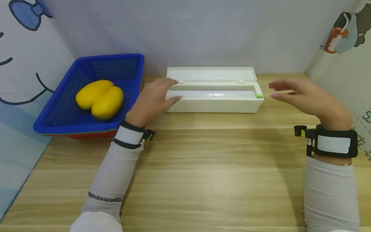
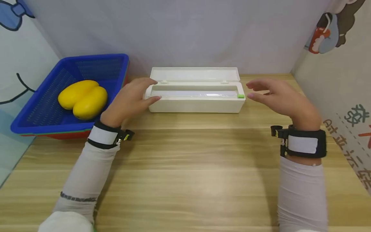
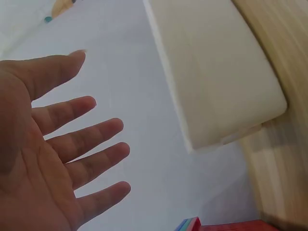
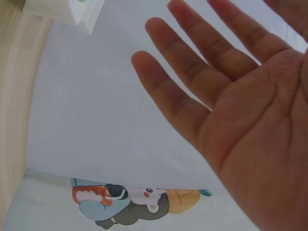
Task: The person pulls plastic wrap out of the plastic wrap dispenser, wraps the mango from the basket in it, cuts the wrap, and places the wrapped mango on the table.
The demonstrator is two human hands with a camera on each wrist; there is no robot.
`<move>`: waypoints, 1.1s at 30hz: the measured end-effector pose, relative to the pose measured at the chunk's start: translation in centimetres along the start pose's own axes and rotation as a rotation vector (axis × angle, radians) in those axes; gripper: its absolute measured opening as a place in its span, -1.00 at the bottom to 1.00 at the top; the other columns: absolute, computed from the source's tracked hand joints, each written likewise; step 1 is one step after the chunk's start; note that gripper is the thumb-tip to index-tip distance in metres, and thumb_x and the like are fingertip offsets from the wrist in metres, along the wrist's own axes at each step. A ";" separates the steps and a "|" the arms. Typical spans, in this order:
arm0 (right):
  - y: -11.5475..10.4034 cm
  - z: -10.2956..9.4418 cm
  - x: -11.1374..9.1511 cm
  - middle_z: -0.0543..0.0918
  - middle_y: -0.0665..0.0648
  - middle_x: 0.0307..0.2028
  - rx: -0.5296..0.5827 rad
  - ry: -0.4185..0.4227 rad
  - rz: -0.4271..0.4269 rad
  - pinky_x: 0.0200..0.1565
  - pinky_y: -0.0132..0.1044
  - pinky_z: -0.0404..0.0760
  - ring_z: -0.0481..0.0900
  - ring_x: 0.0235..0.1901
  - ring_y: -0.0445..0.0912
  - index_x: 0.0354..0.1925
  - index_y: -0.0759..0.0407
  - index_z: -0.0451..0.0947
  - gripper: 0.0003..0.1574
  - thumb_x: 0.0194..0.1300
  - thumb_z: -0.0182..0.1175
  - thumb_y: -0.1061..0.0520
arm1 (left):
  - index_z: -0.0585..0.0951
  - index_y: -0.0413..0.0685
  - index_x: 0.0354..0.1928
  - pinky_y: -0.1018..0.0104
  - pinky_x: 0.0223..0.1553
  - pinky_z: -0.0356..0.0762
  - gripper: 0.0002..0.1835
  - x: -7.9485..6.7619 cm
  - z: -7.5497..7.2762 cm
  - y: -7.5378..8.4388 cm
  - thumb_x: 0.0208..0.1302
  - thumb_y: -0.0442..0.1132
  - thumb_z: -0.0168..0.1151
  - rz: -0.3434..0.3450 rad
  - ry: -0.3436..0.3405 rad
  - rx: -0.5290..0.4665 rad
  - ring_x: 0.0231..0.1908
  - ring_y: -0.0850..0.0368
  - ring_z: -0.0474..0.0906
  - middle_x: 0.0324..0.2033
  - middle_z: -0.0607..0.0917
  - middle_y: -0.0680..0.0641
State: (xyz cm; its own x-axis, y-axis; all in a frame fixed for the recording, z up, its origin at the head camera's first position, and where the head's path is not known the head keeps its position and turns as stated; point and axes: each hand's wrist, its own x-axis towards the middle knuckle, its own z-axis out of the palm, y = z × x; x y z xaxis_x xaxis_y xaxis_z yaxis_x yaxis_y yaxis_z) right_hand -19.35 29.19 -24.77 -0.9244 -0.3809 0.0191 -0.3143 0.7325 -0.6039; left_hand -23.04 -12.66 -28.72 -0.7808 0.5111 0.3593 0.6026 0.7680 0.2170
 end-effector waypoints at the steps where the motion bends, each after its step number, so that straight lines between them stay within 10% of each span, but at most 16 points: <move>1: 0.0 0.1 0.2 0.44 0.40 0.16 -0.006 -0.007 0.001 0.07 0.30 0.26 0.30 0.13 0.18 0.26 0.33 0.32 -0.39 0.40 0.06 -0.01 | 0.50 -0.21 0.14 -0.02 0.13 0.41 -0.48 0.1 0.2 -0.1 0.25 -0.02 0.24 0.004 0.002 0.006 0.09 -0.07 0.41 0.09 0.58 -0.20; 15: 1.1 2.8 3.0 0.56 0.39 0.00 -0.045 0.030 -0.054 0.05 0.21 0.41 0.43 0.01 0.13 0.08 0.35 0.47 -0.55 0.34 0.16 0.09 | 0.57 -0.26 0.01 0.01 -0.05 0.56 -0.65 0.8 2.1 -0.7 0.24 -0.21 0.26 0.018 0.012 0.128 -0.03 -0.06 0.51 -0.03 0.66 -0.22; 25: 2.1 4.8 4.2 0.58 0.41 -0.04 -0.067 0.170 -0.073 -0.05 0.18 0.50 0.46 -0.06 0.17 -0.05 0.40 0.55 -0.69 0.29 0.19 0.22 | 0.60 -0.27 -0.11 -0.01 -0.23 0.61 -0.75 0.3 4.2 -1.0 0.27 -0.23 0.22 0.095 0.153 0.161 -0.18 -0.08 0.58 -0.15 0.70 -0.21; 33: 3.1 6.2 5.1 0.51 0.48 0.06 -0.126 0.183 -0.098 -0.04 0.27 0.44 0.41 0.00 0.30 0.03 0.41 0.52 -0.64 0.28 0.18 0.28 | 0.62 -0.23 -0.09 -0.09 -0.12 0.50 -0.77 -0.1 5.4 -1.0 0.34 -0.23 0.13 0.031 0.122 0.163 -0.07 -0.10 0.51 -0.08 0.67 -0.17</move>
State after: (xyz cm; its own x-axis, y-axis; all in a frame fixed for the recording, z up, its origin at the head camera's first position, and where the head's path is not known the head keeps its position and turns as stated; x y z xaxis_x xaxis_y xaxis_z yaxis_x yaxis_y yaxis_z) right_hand -23.70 25.99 -31.46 -0.9084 -0.3535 0.2234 -0.4181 0.7662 -0.4879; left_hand -24.44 -11.44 -33.84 -0.7302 0.4927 0.4734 0.5839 0.8098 0.0578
